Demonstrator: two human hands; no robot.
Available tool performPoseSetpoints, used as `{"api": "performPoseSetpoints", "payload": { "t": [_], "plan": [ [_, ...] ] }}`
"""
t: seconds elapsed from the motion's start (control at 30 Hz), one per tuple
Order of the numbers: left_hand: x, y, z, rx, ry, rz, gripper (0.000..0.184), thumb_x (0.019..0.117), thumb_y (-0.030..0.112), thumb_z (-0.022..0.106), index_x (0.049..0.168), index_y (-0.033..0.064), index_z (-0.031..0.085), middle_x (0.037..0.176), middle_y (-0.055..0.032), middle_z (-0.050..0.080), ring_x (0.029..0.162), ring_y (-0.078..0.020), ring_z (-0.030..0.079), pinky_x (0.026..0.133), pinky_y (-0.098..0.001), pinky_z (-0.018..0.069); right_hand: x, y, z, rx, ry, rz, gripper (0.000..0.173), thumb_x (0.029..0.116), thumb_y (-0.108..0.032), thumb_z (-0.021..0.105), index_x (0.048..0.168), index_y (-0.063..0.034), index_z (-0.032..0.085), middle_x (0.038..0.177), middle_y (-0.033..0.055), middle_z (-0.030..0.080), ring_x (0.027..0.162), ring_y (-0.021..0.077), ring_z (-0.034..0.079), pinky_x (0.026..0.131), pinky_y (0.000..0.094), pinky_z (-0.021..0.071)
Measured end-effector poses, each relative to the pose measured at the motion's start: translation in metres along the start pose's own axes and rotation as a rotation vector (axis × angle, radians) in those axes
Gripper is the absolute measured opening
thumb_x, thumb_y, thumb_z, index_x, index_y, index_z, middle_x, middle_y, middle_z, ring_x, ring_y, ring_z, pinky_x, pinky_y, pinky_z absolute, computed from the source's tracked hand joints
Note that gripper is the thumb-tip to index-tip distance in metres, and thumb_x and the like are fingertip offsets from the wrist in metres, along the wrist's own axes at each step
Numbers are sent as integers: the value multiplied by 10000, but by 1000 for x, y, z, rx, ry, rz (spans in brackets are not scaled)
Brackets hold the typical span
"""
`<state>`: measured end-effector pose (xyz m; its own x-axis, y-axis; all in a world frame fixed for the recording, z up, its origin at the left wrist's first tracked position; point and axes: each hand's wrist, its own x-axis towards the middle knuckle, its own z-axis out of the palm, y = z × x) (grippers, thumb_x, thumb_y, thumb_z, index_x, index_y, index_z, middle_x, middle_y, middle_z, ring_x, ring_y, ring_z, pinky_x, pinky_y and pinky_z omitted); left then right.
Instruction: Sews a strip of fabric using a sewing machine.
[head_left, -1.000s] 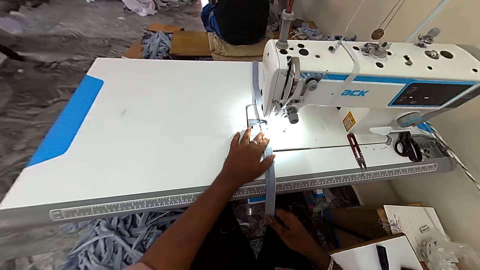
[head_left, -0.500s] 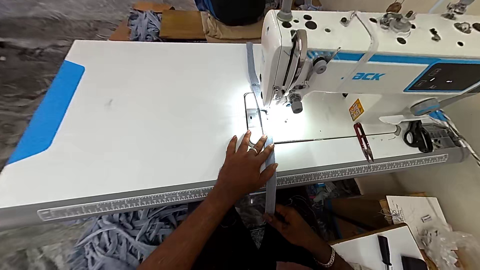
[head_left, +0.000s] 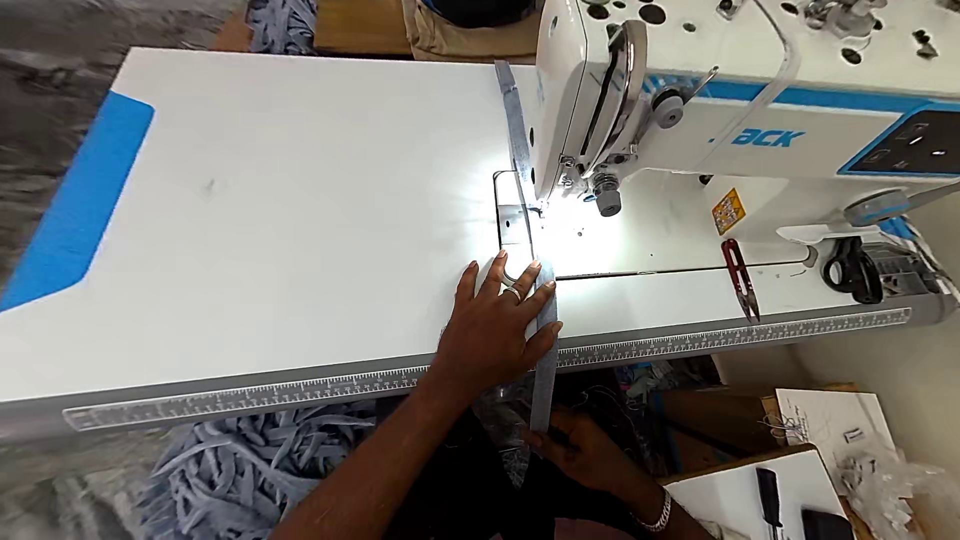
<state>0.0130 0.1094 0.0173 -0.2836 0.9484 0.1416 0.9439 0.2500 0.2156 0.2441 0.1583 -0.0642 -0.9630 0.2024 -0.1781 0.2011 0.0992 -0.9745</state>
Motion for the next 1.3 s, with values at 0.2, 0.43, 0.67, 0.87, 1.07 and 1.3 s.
{"api": "performPoseSetpoints", "payload": {
  "t": [0.2,0.43,0.67,0.87,1.07,1.3],
  "plan": [
    [-1,0,-1,5,2,1,608,1023,639,299,1492,346,553,1615,22,445,1552,-374,262,1216,-676,159,3,-2,-1,55,30,-33,385,1068,-373,526,1091,-33,704,830,11,648,739,56,598,711,247,522],
    [-2,-2,0,-1,6,14,595,1036,625,297,1488,341,559,1618,18,441,1549,-383,264,1219,-674,154,2,-1,-2,136,32,-19,345,1046,-360,577,1065,-42,710,897,6,701,782,42,641,714,233,545],
    [-1,-1,-6,-60,-22,12,591,1067,615,268,1482,322,572,1605,36,461,1549,-380,268,1214,-697,155,-2,4,0,67,24,28,340,1054,-353,568,1002,-52,717,858,0,692,739,36,623,688,229,529],
    [15,-8,-9,6,-83,-56,743,997,751,242,1552,315,477,1635,45,413,1569,-411,186,1162,-792,65,-2,3,-1,72,34,64,337,1067,-334,545,1004,-53,721,881,-4,707,742,25,621,693,220,523],
    [51,-27,-11,44,-91,-133,711,1008,727,224,1535,335,498,1650,25,389,1570,-437,150,1093,-865,24,0,5,1,4,20,61,347,1064,-357,544,1029,-57,715,884,4,699,748,31,621,703,227,528],
    [80,-40,-16,40,-129,-164,679,1026,682,227,1554,331,470,1666,-12,358,1569,-446,140,1087,-870,5,-22,-104,-116,-561,10,271,317,1044,-350,575,1267,-157,693,1024,22,737,872,146,707,790,419,605]
  ]
}}
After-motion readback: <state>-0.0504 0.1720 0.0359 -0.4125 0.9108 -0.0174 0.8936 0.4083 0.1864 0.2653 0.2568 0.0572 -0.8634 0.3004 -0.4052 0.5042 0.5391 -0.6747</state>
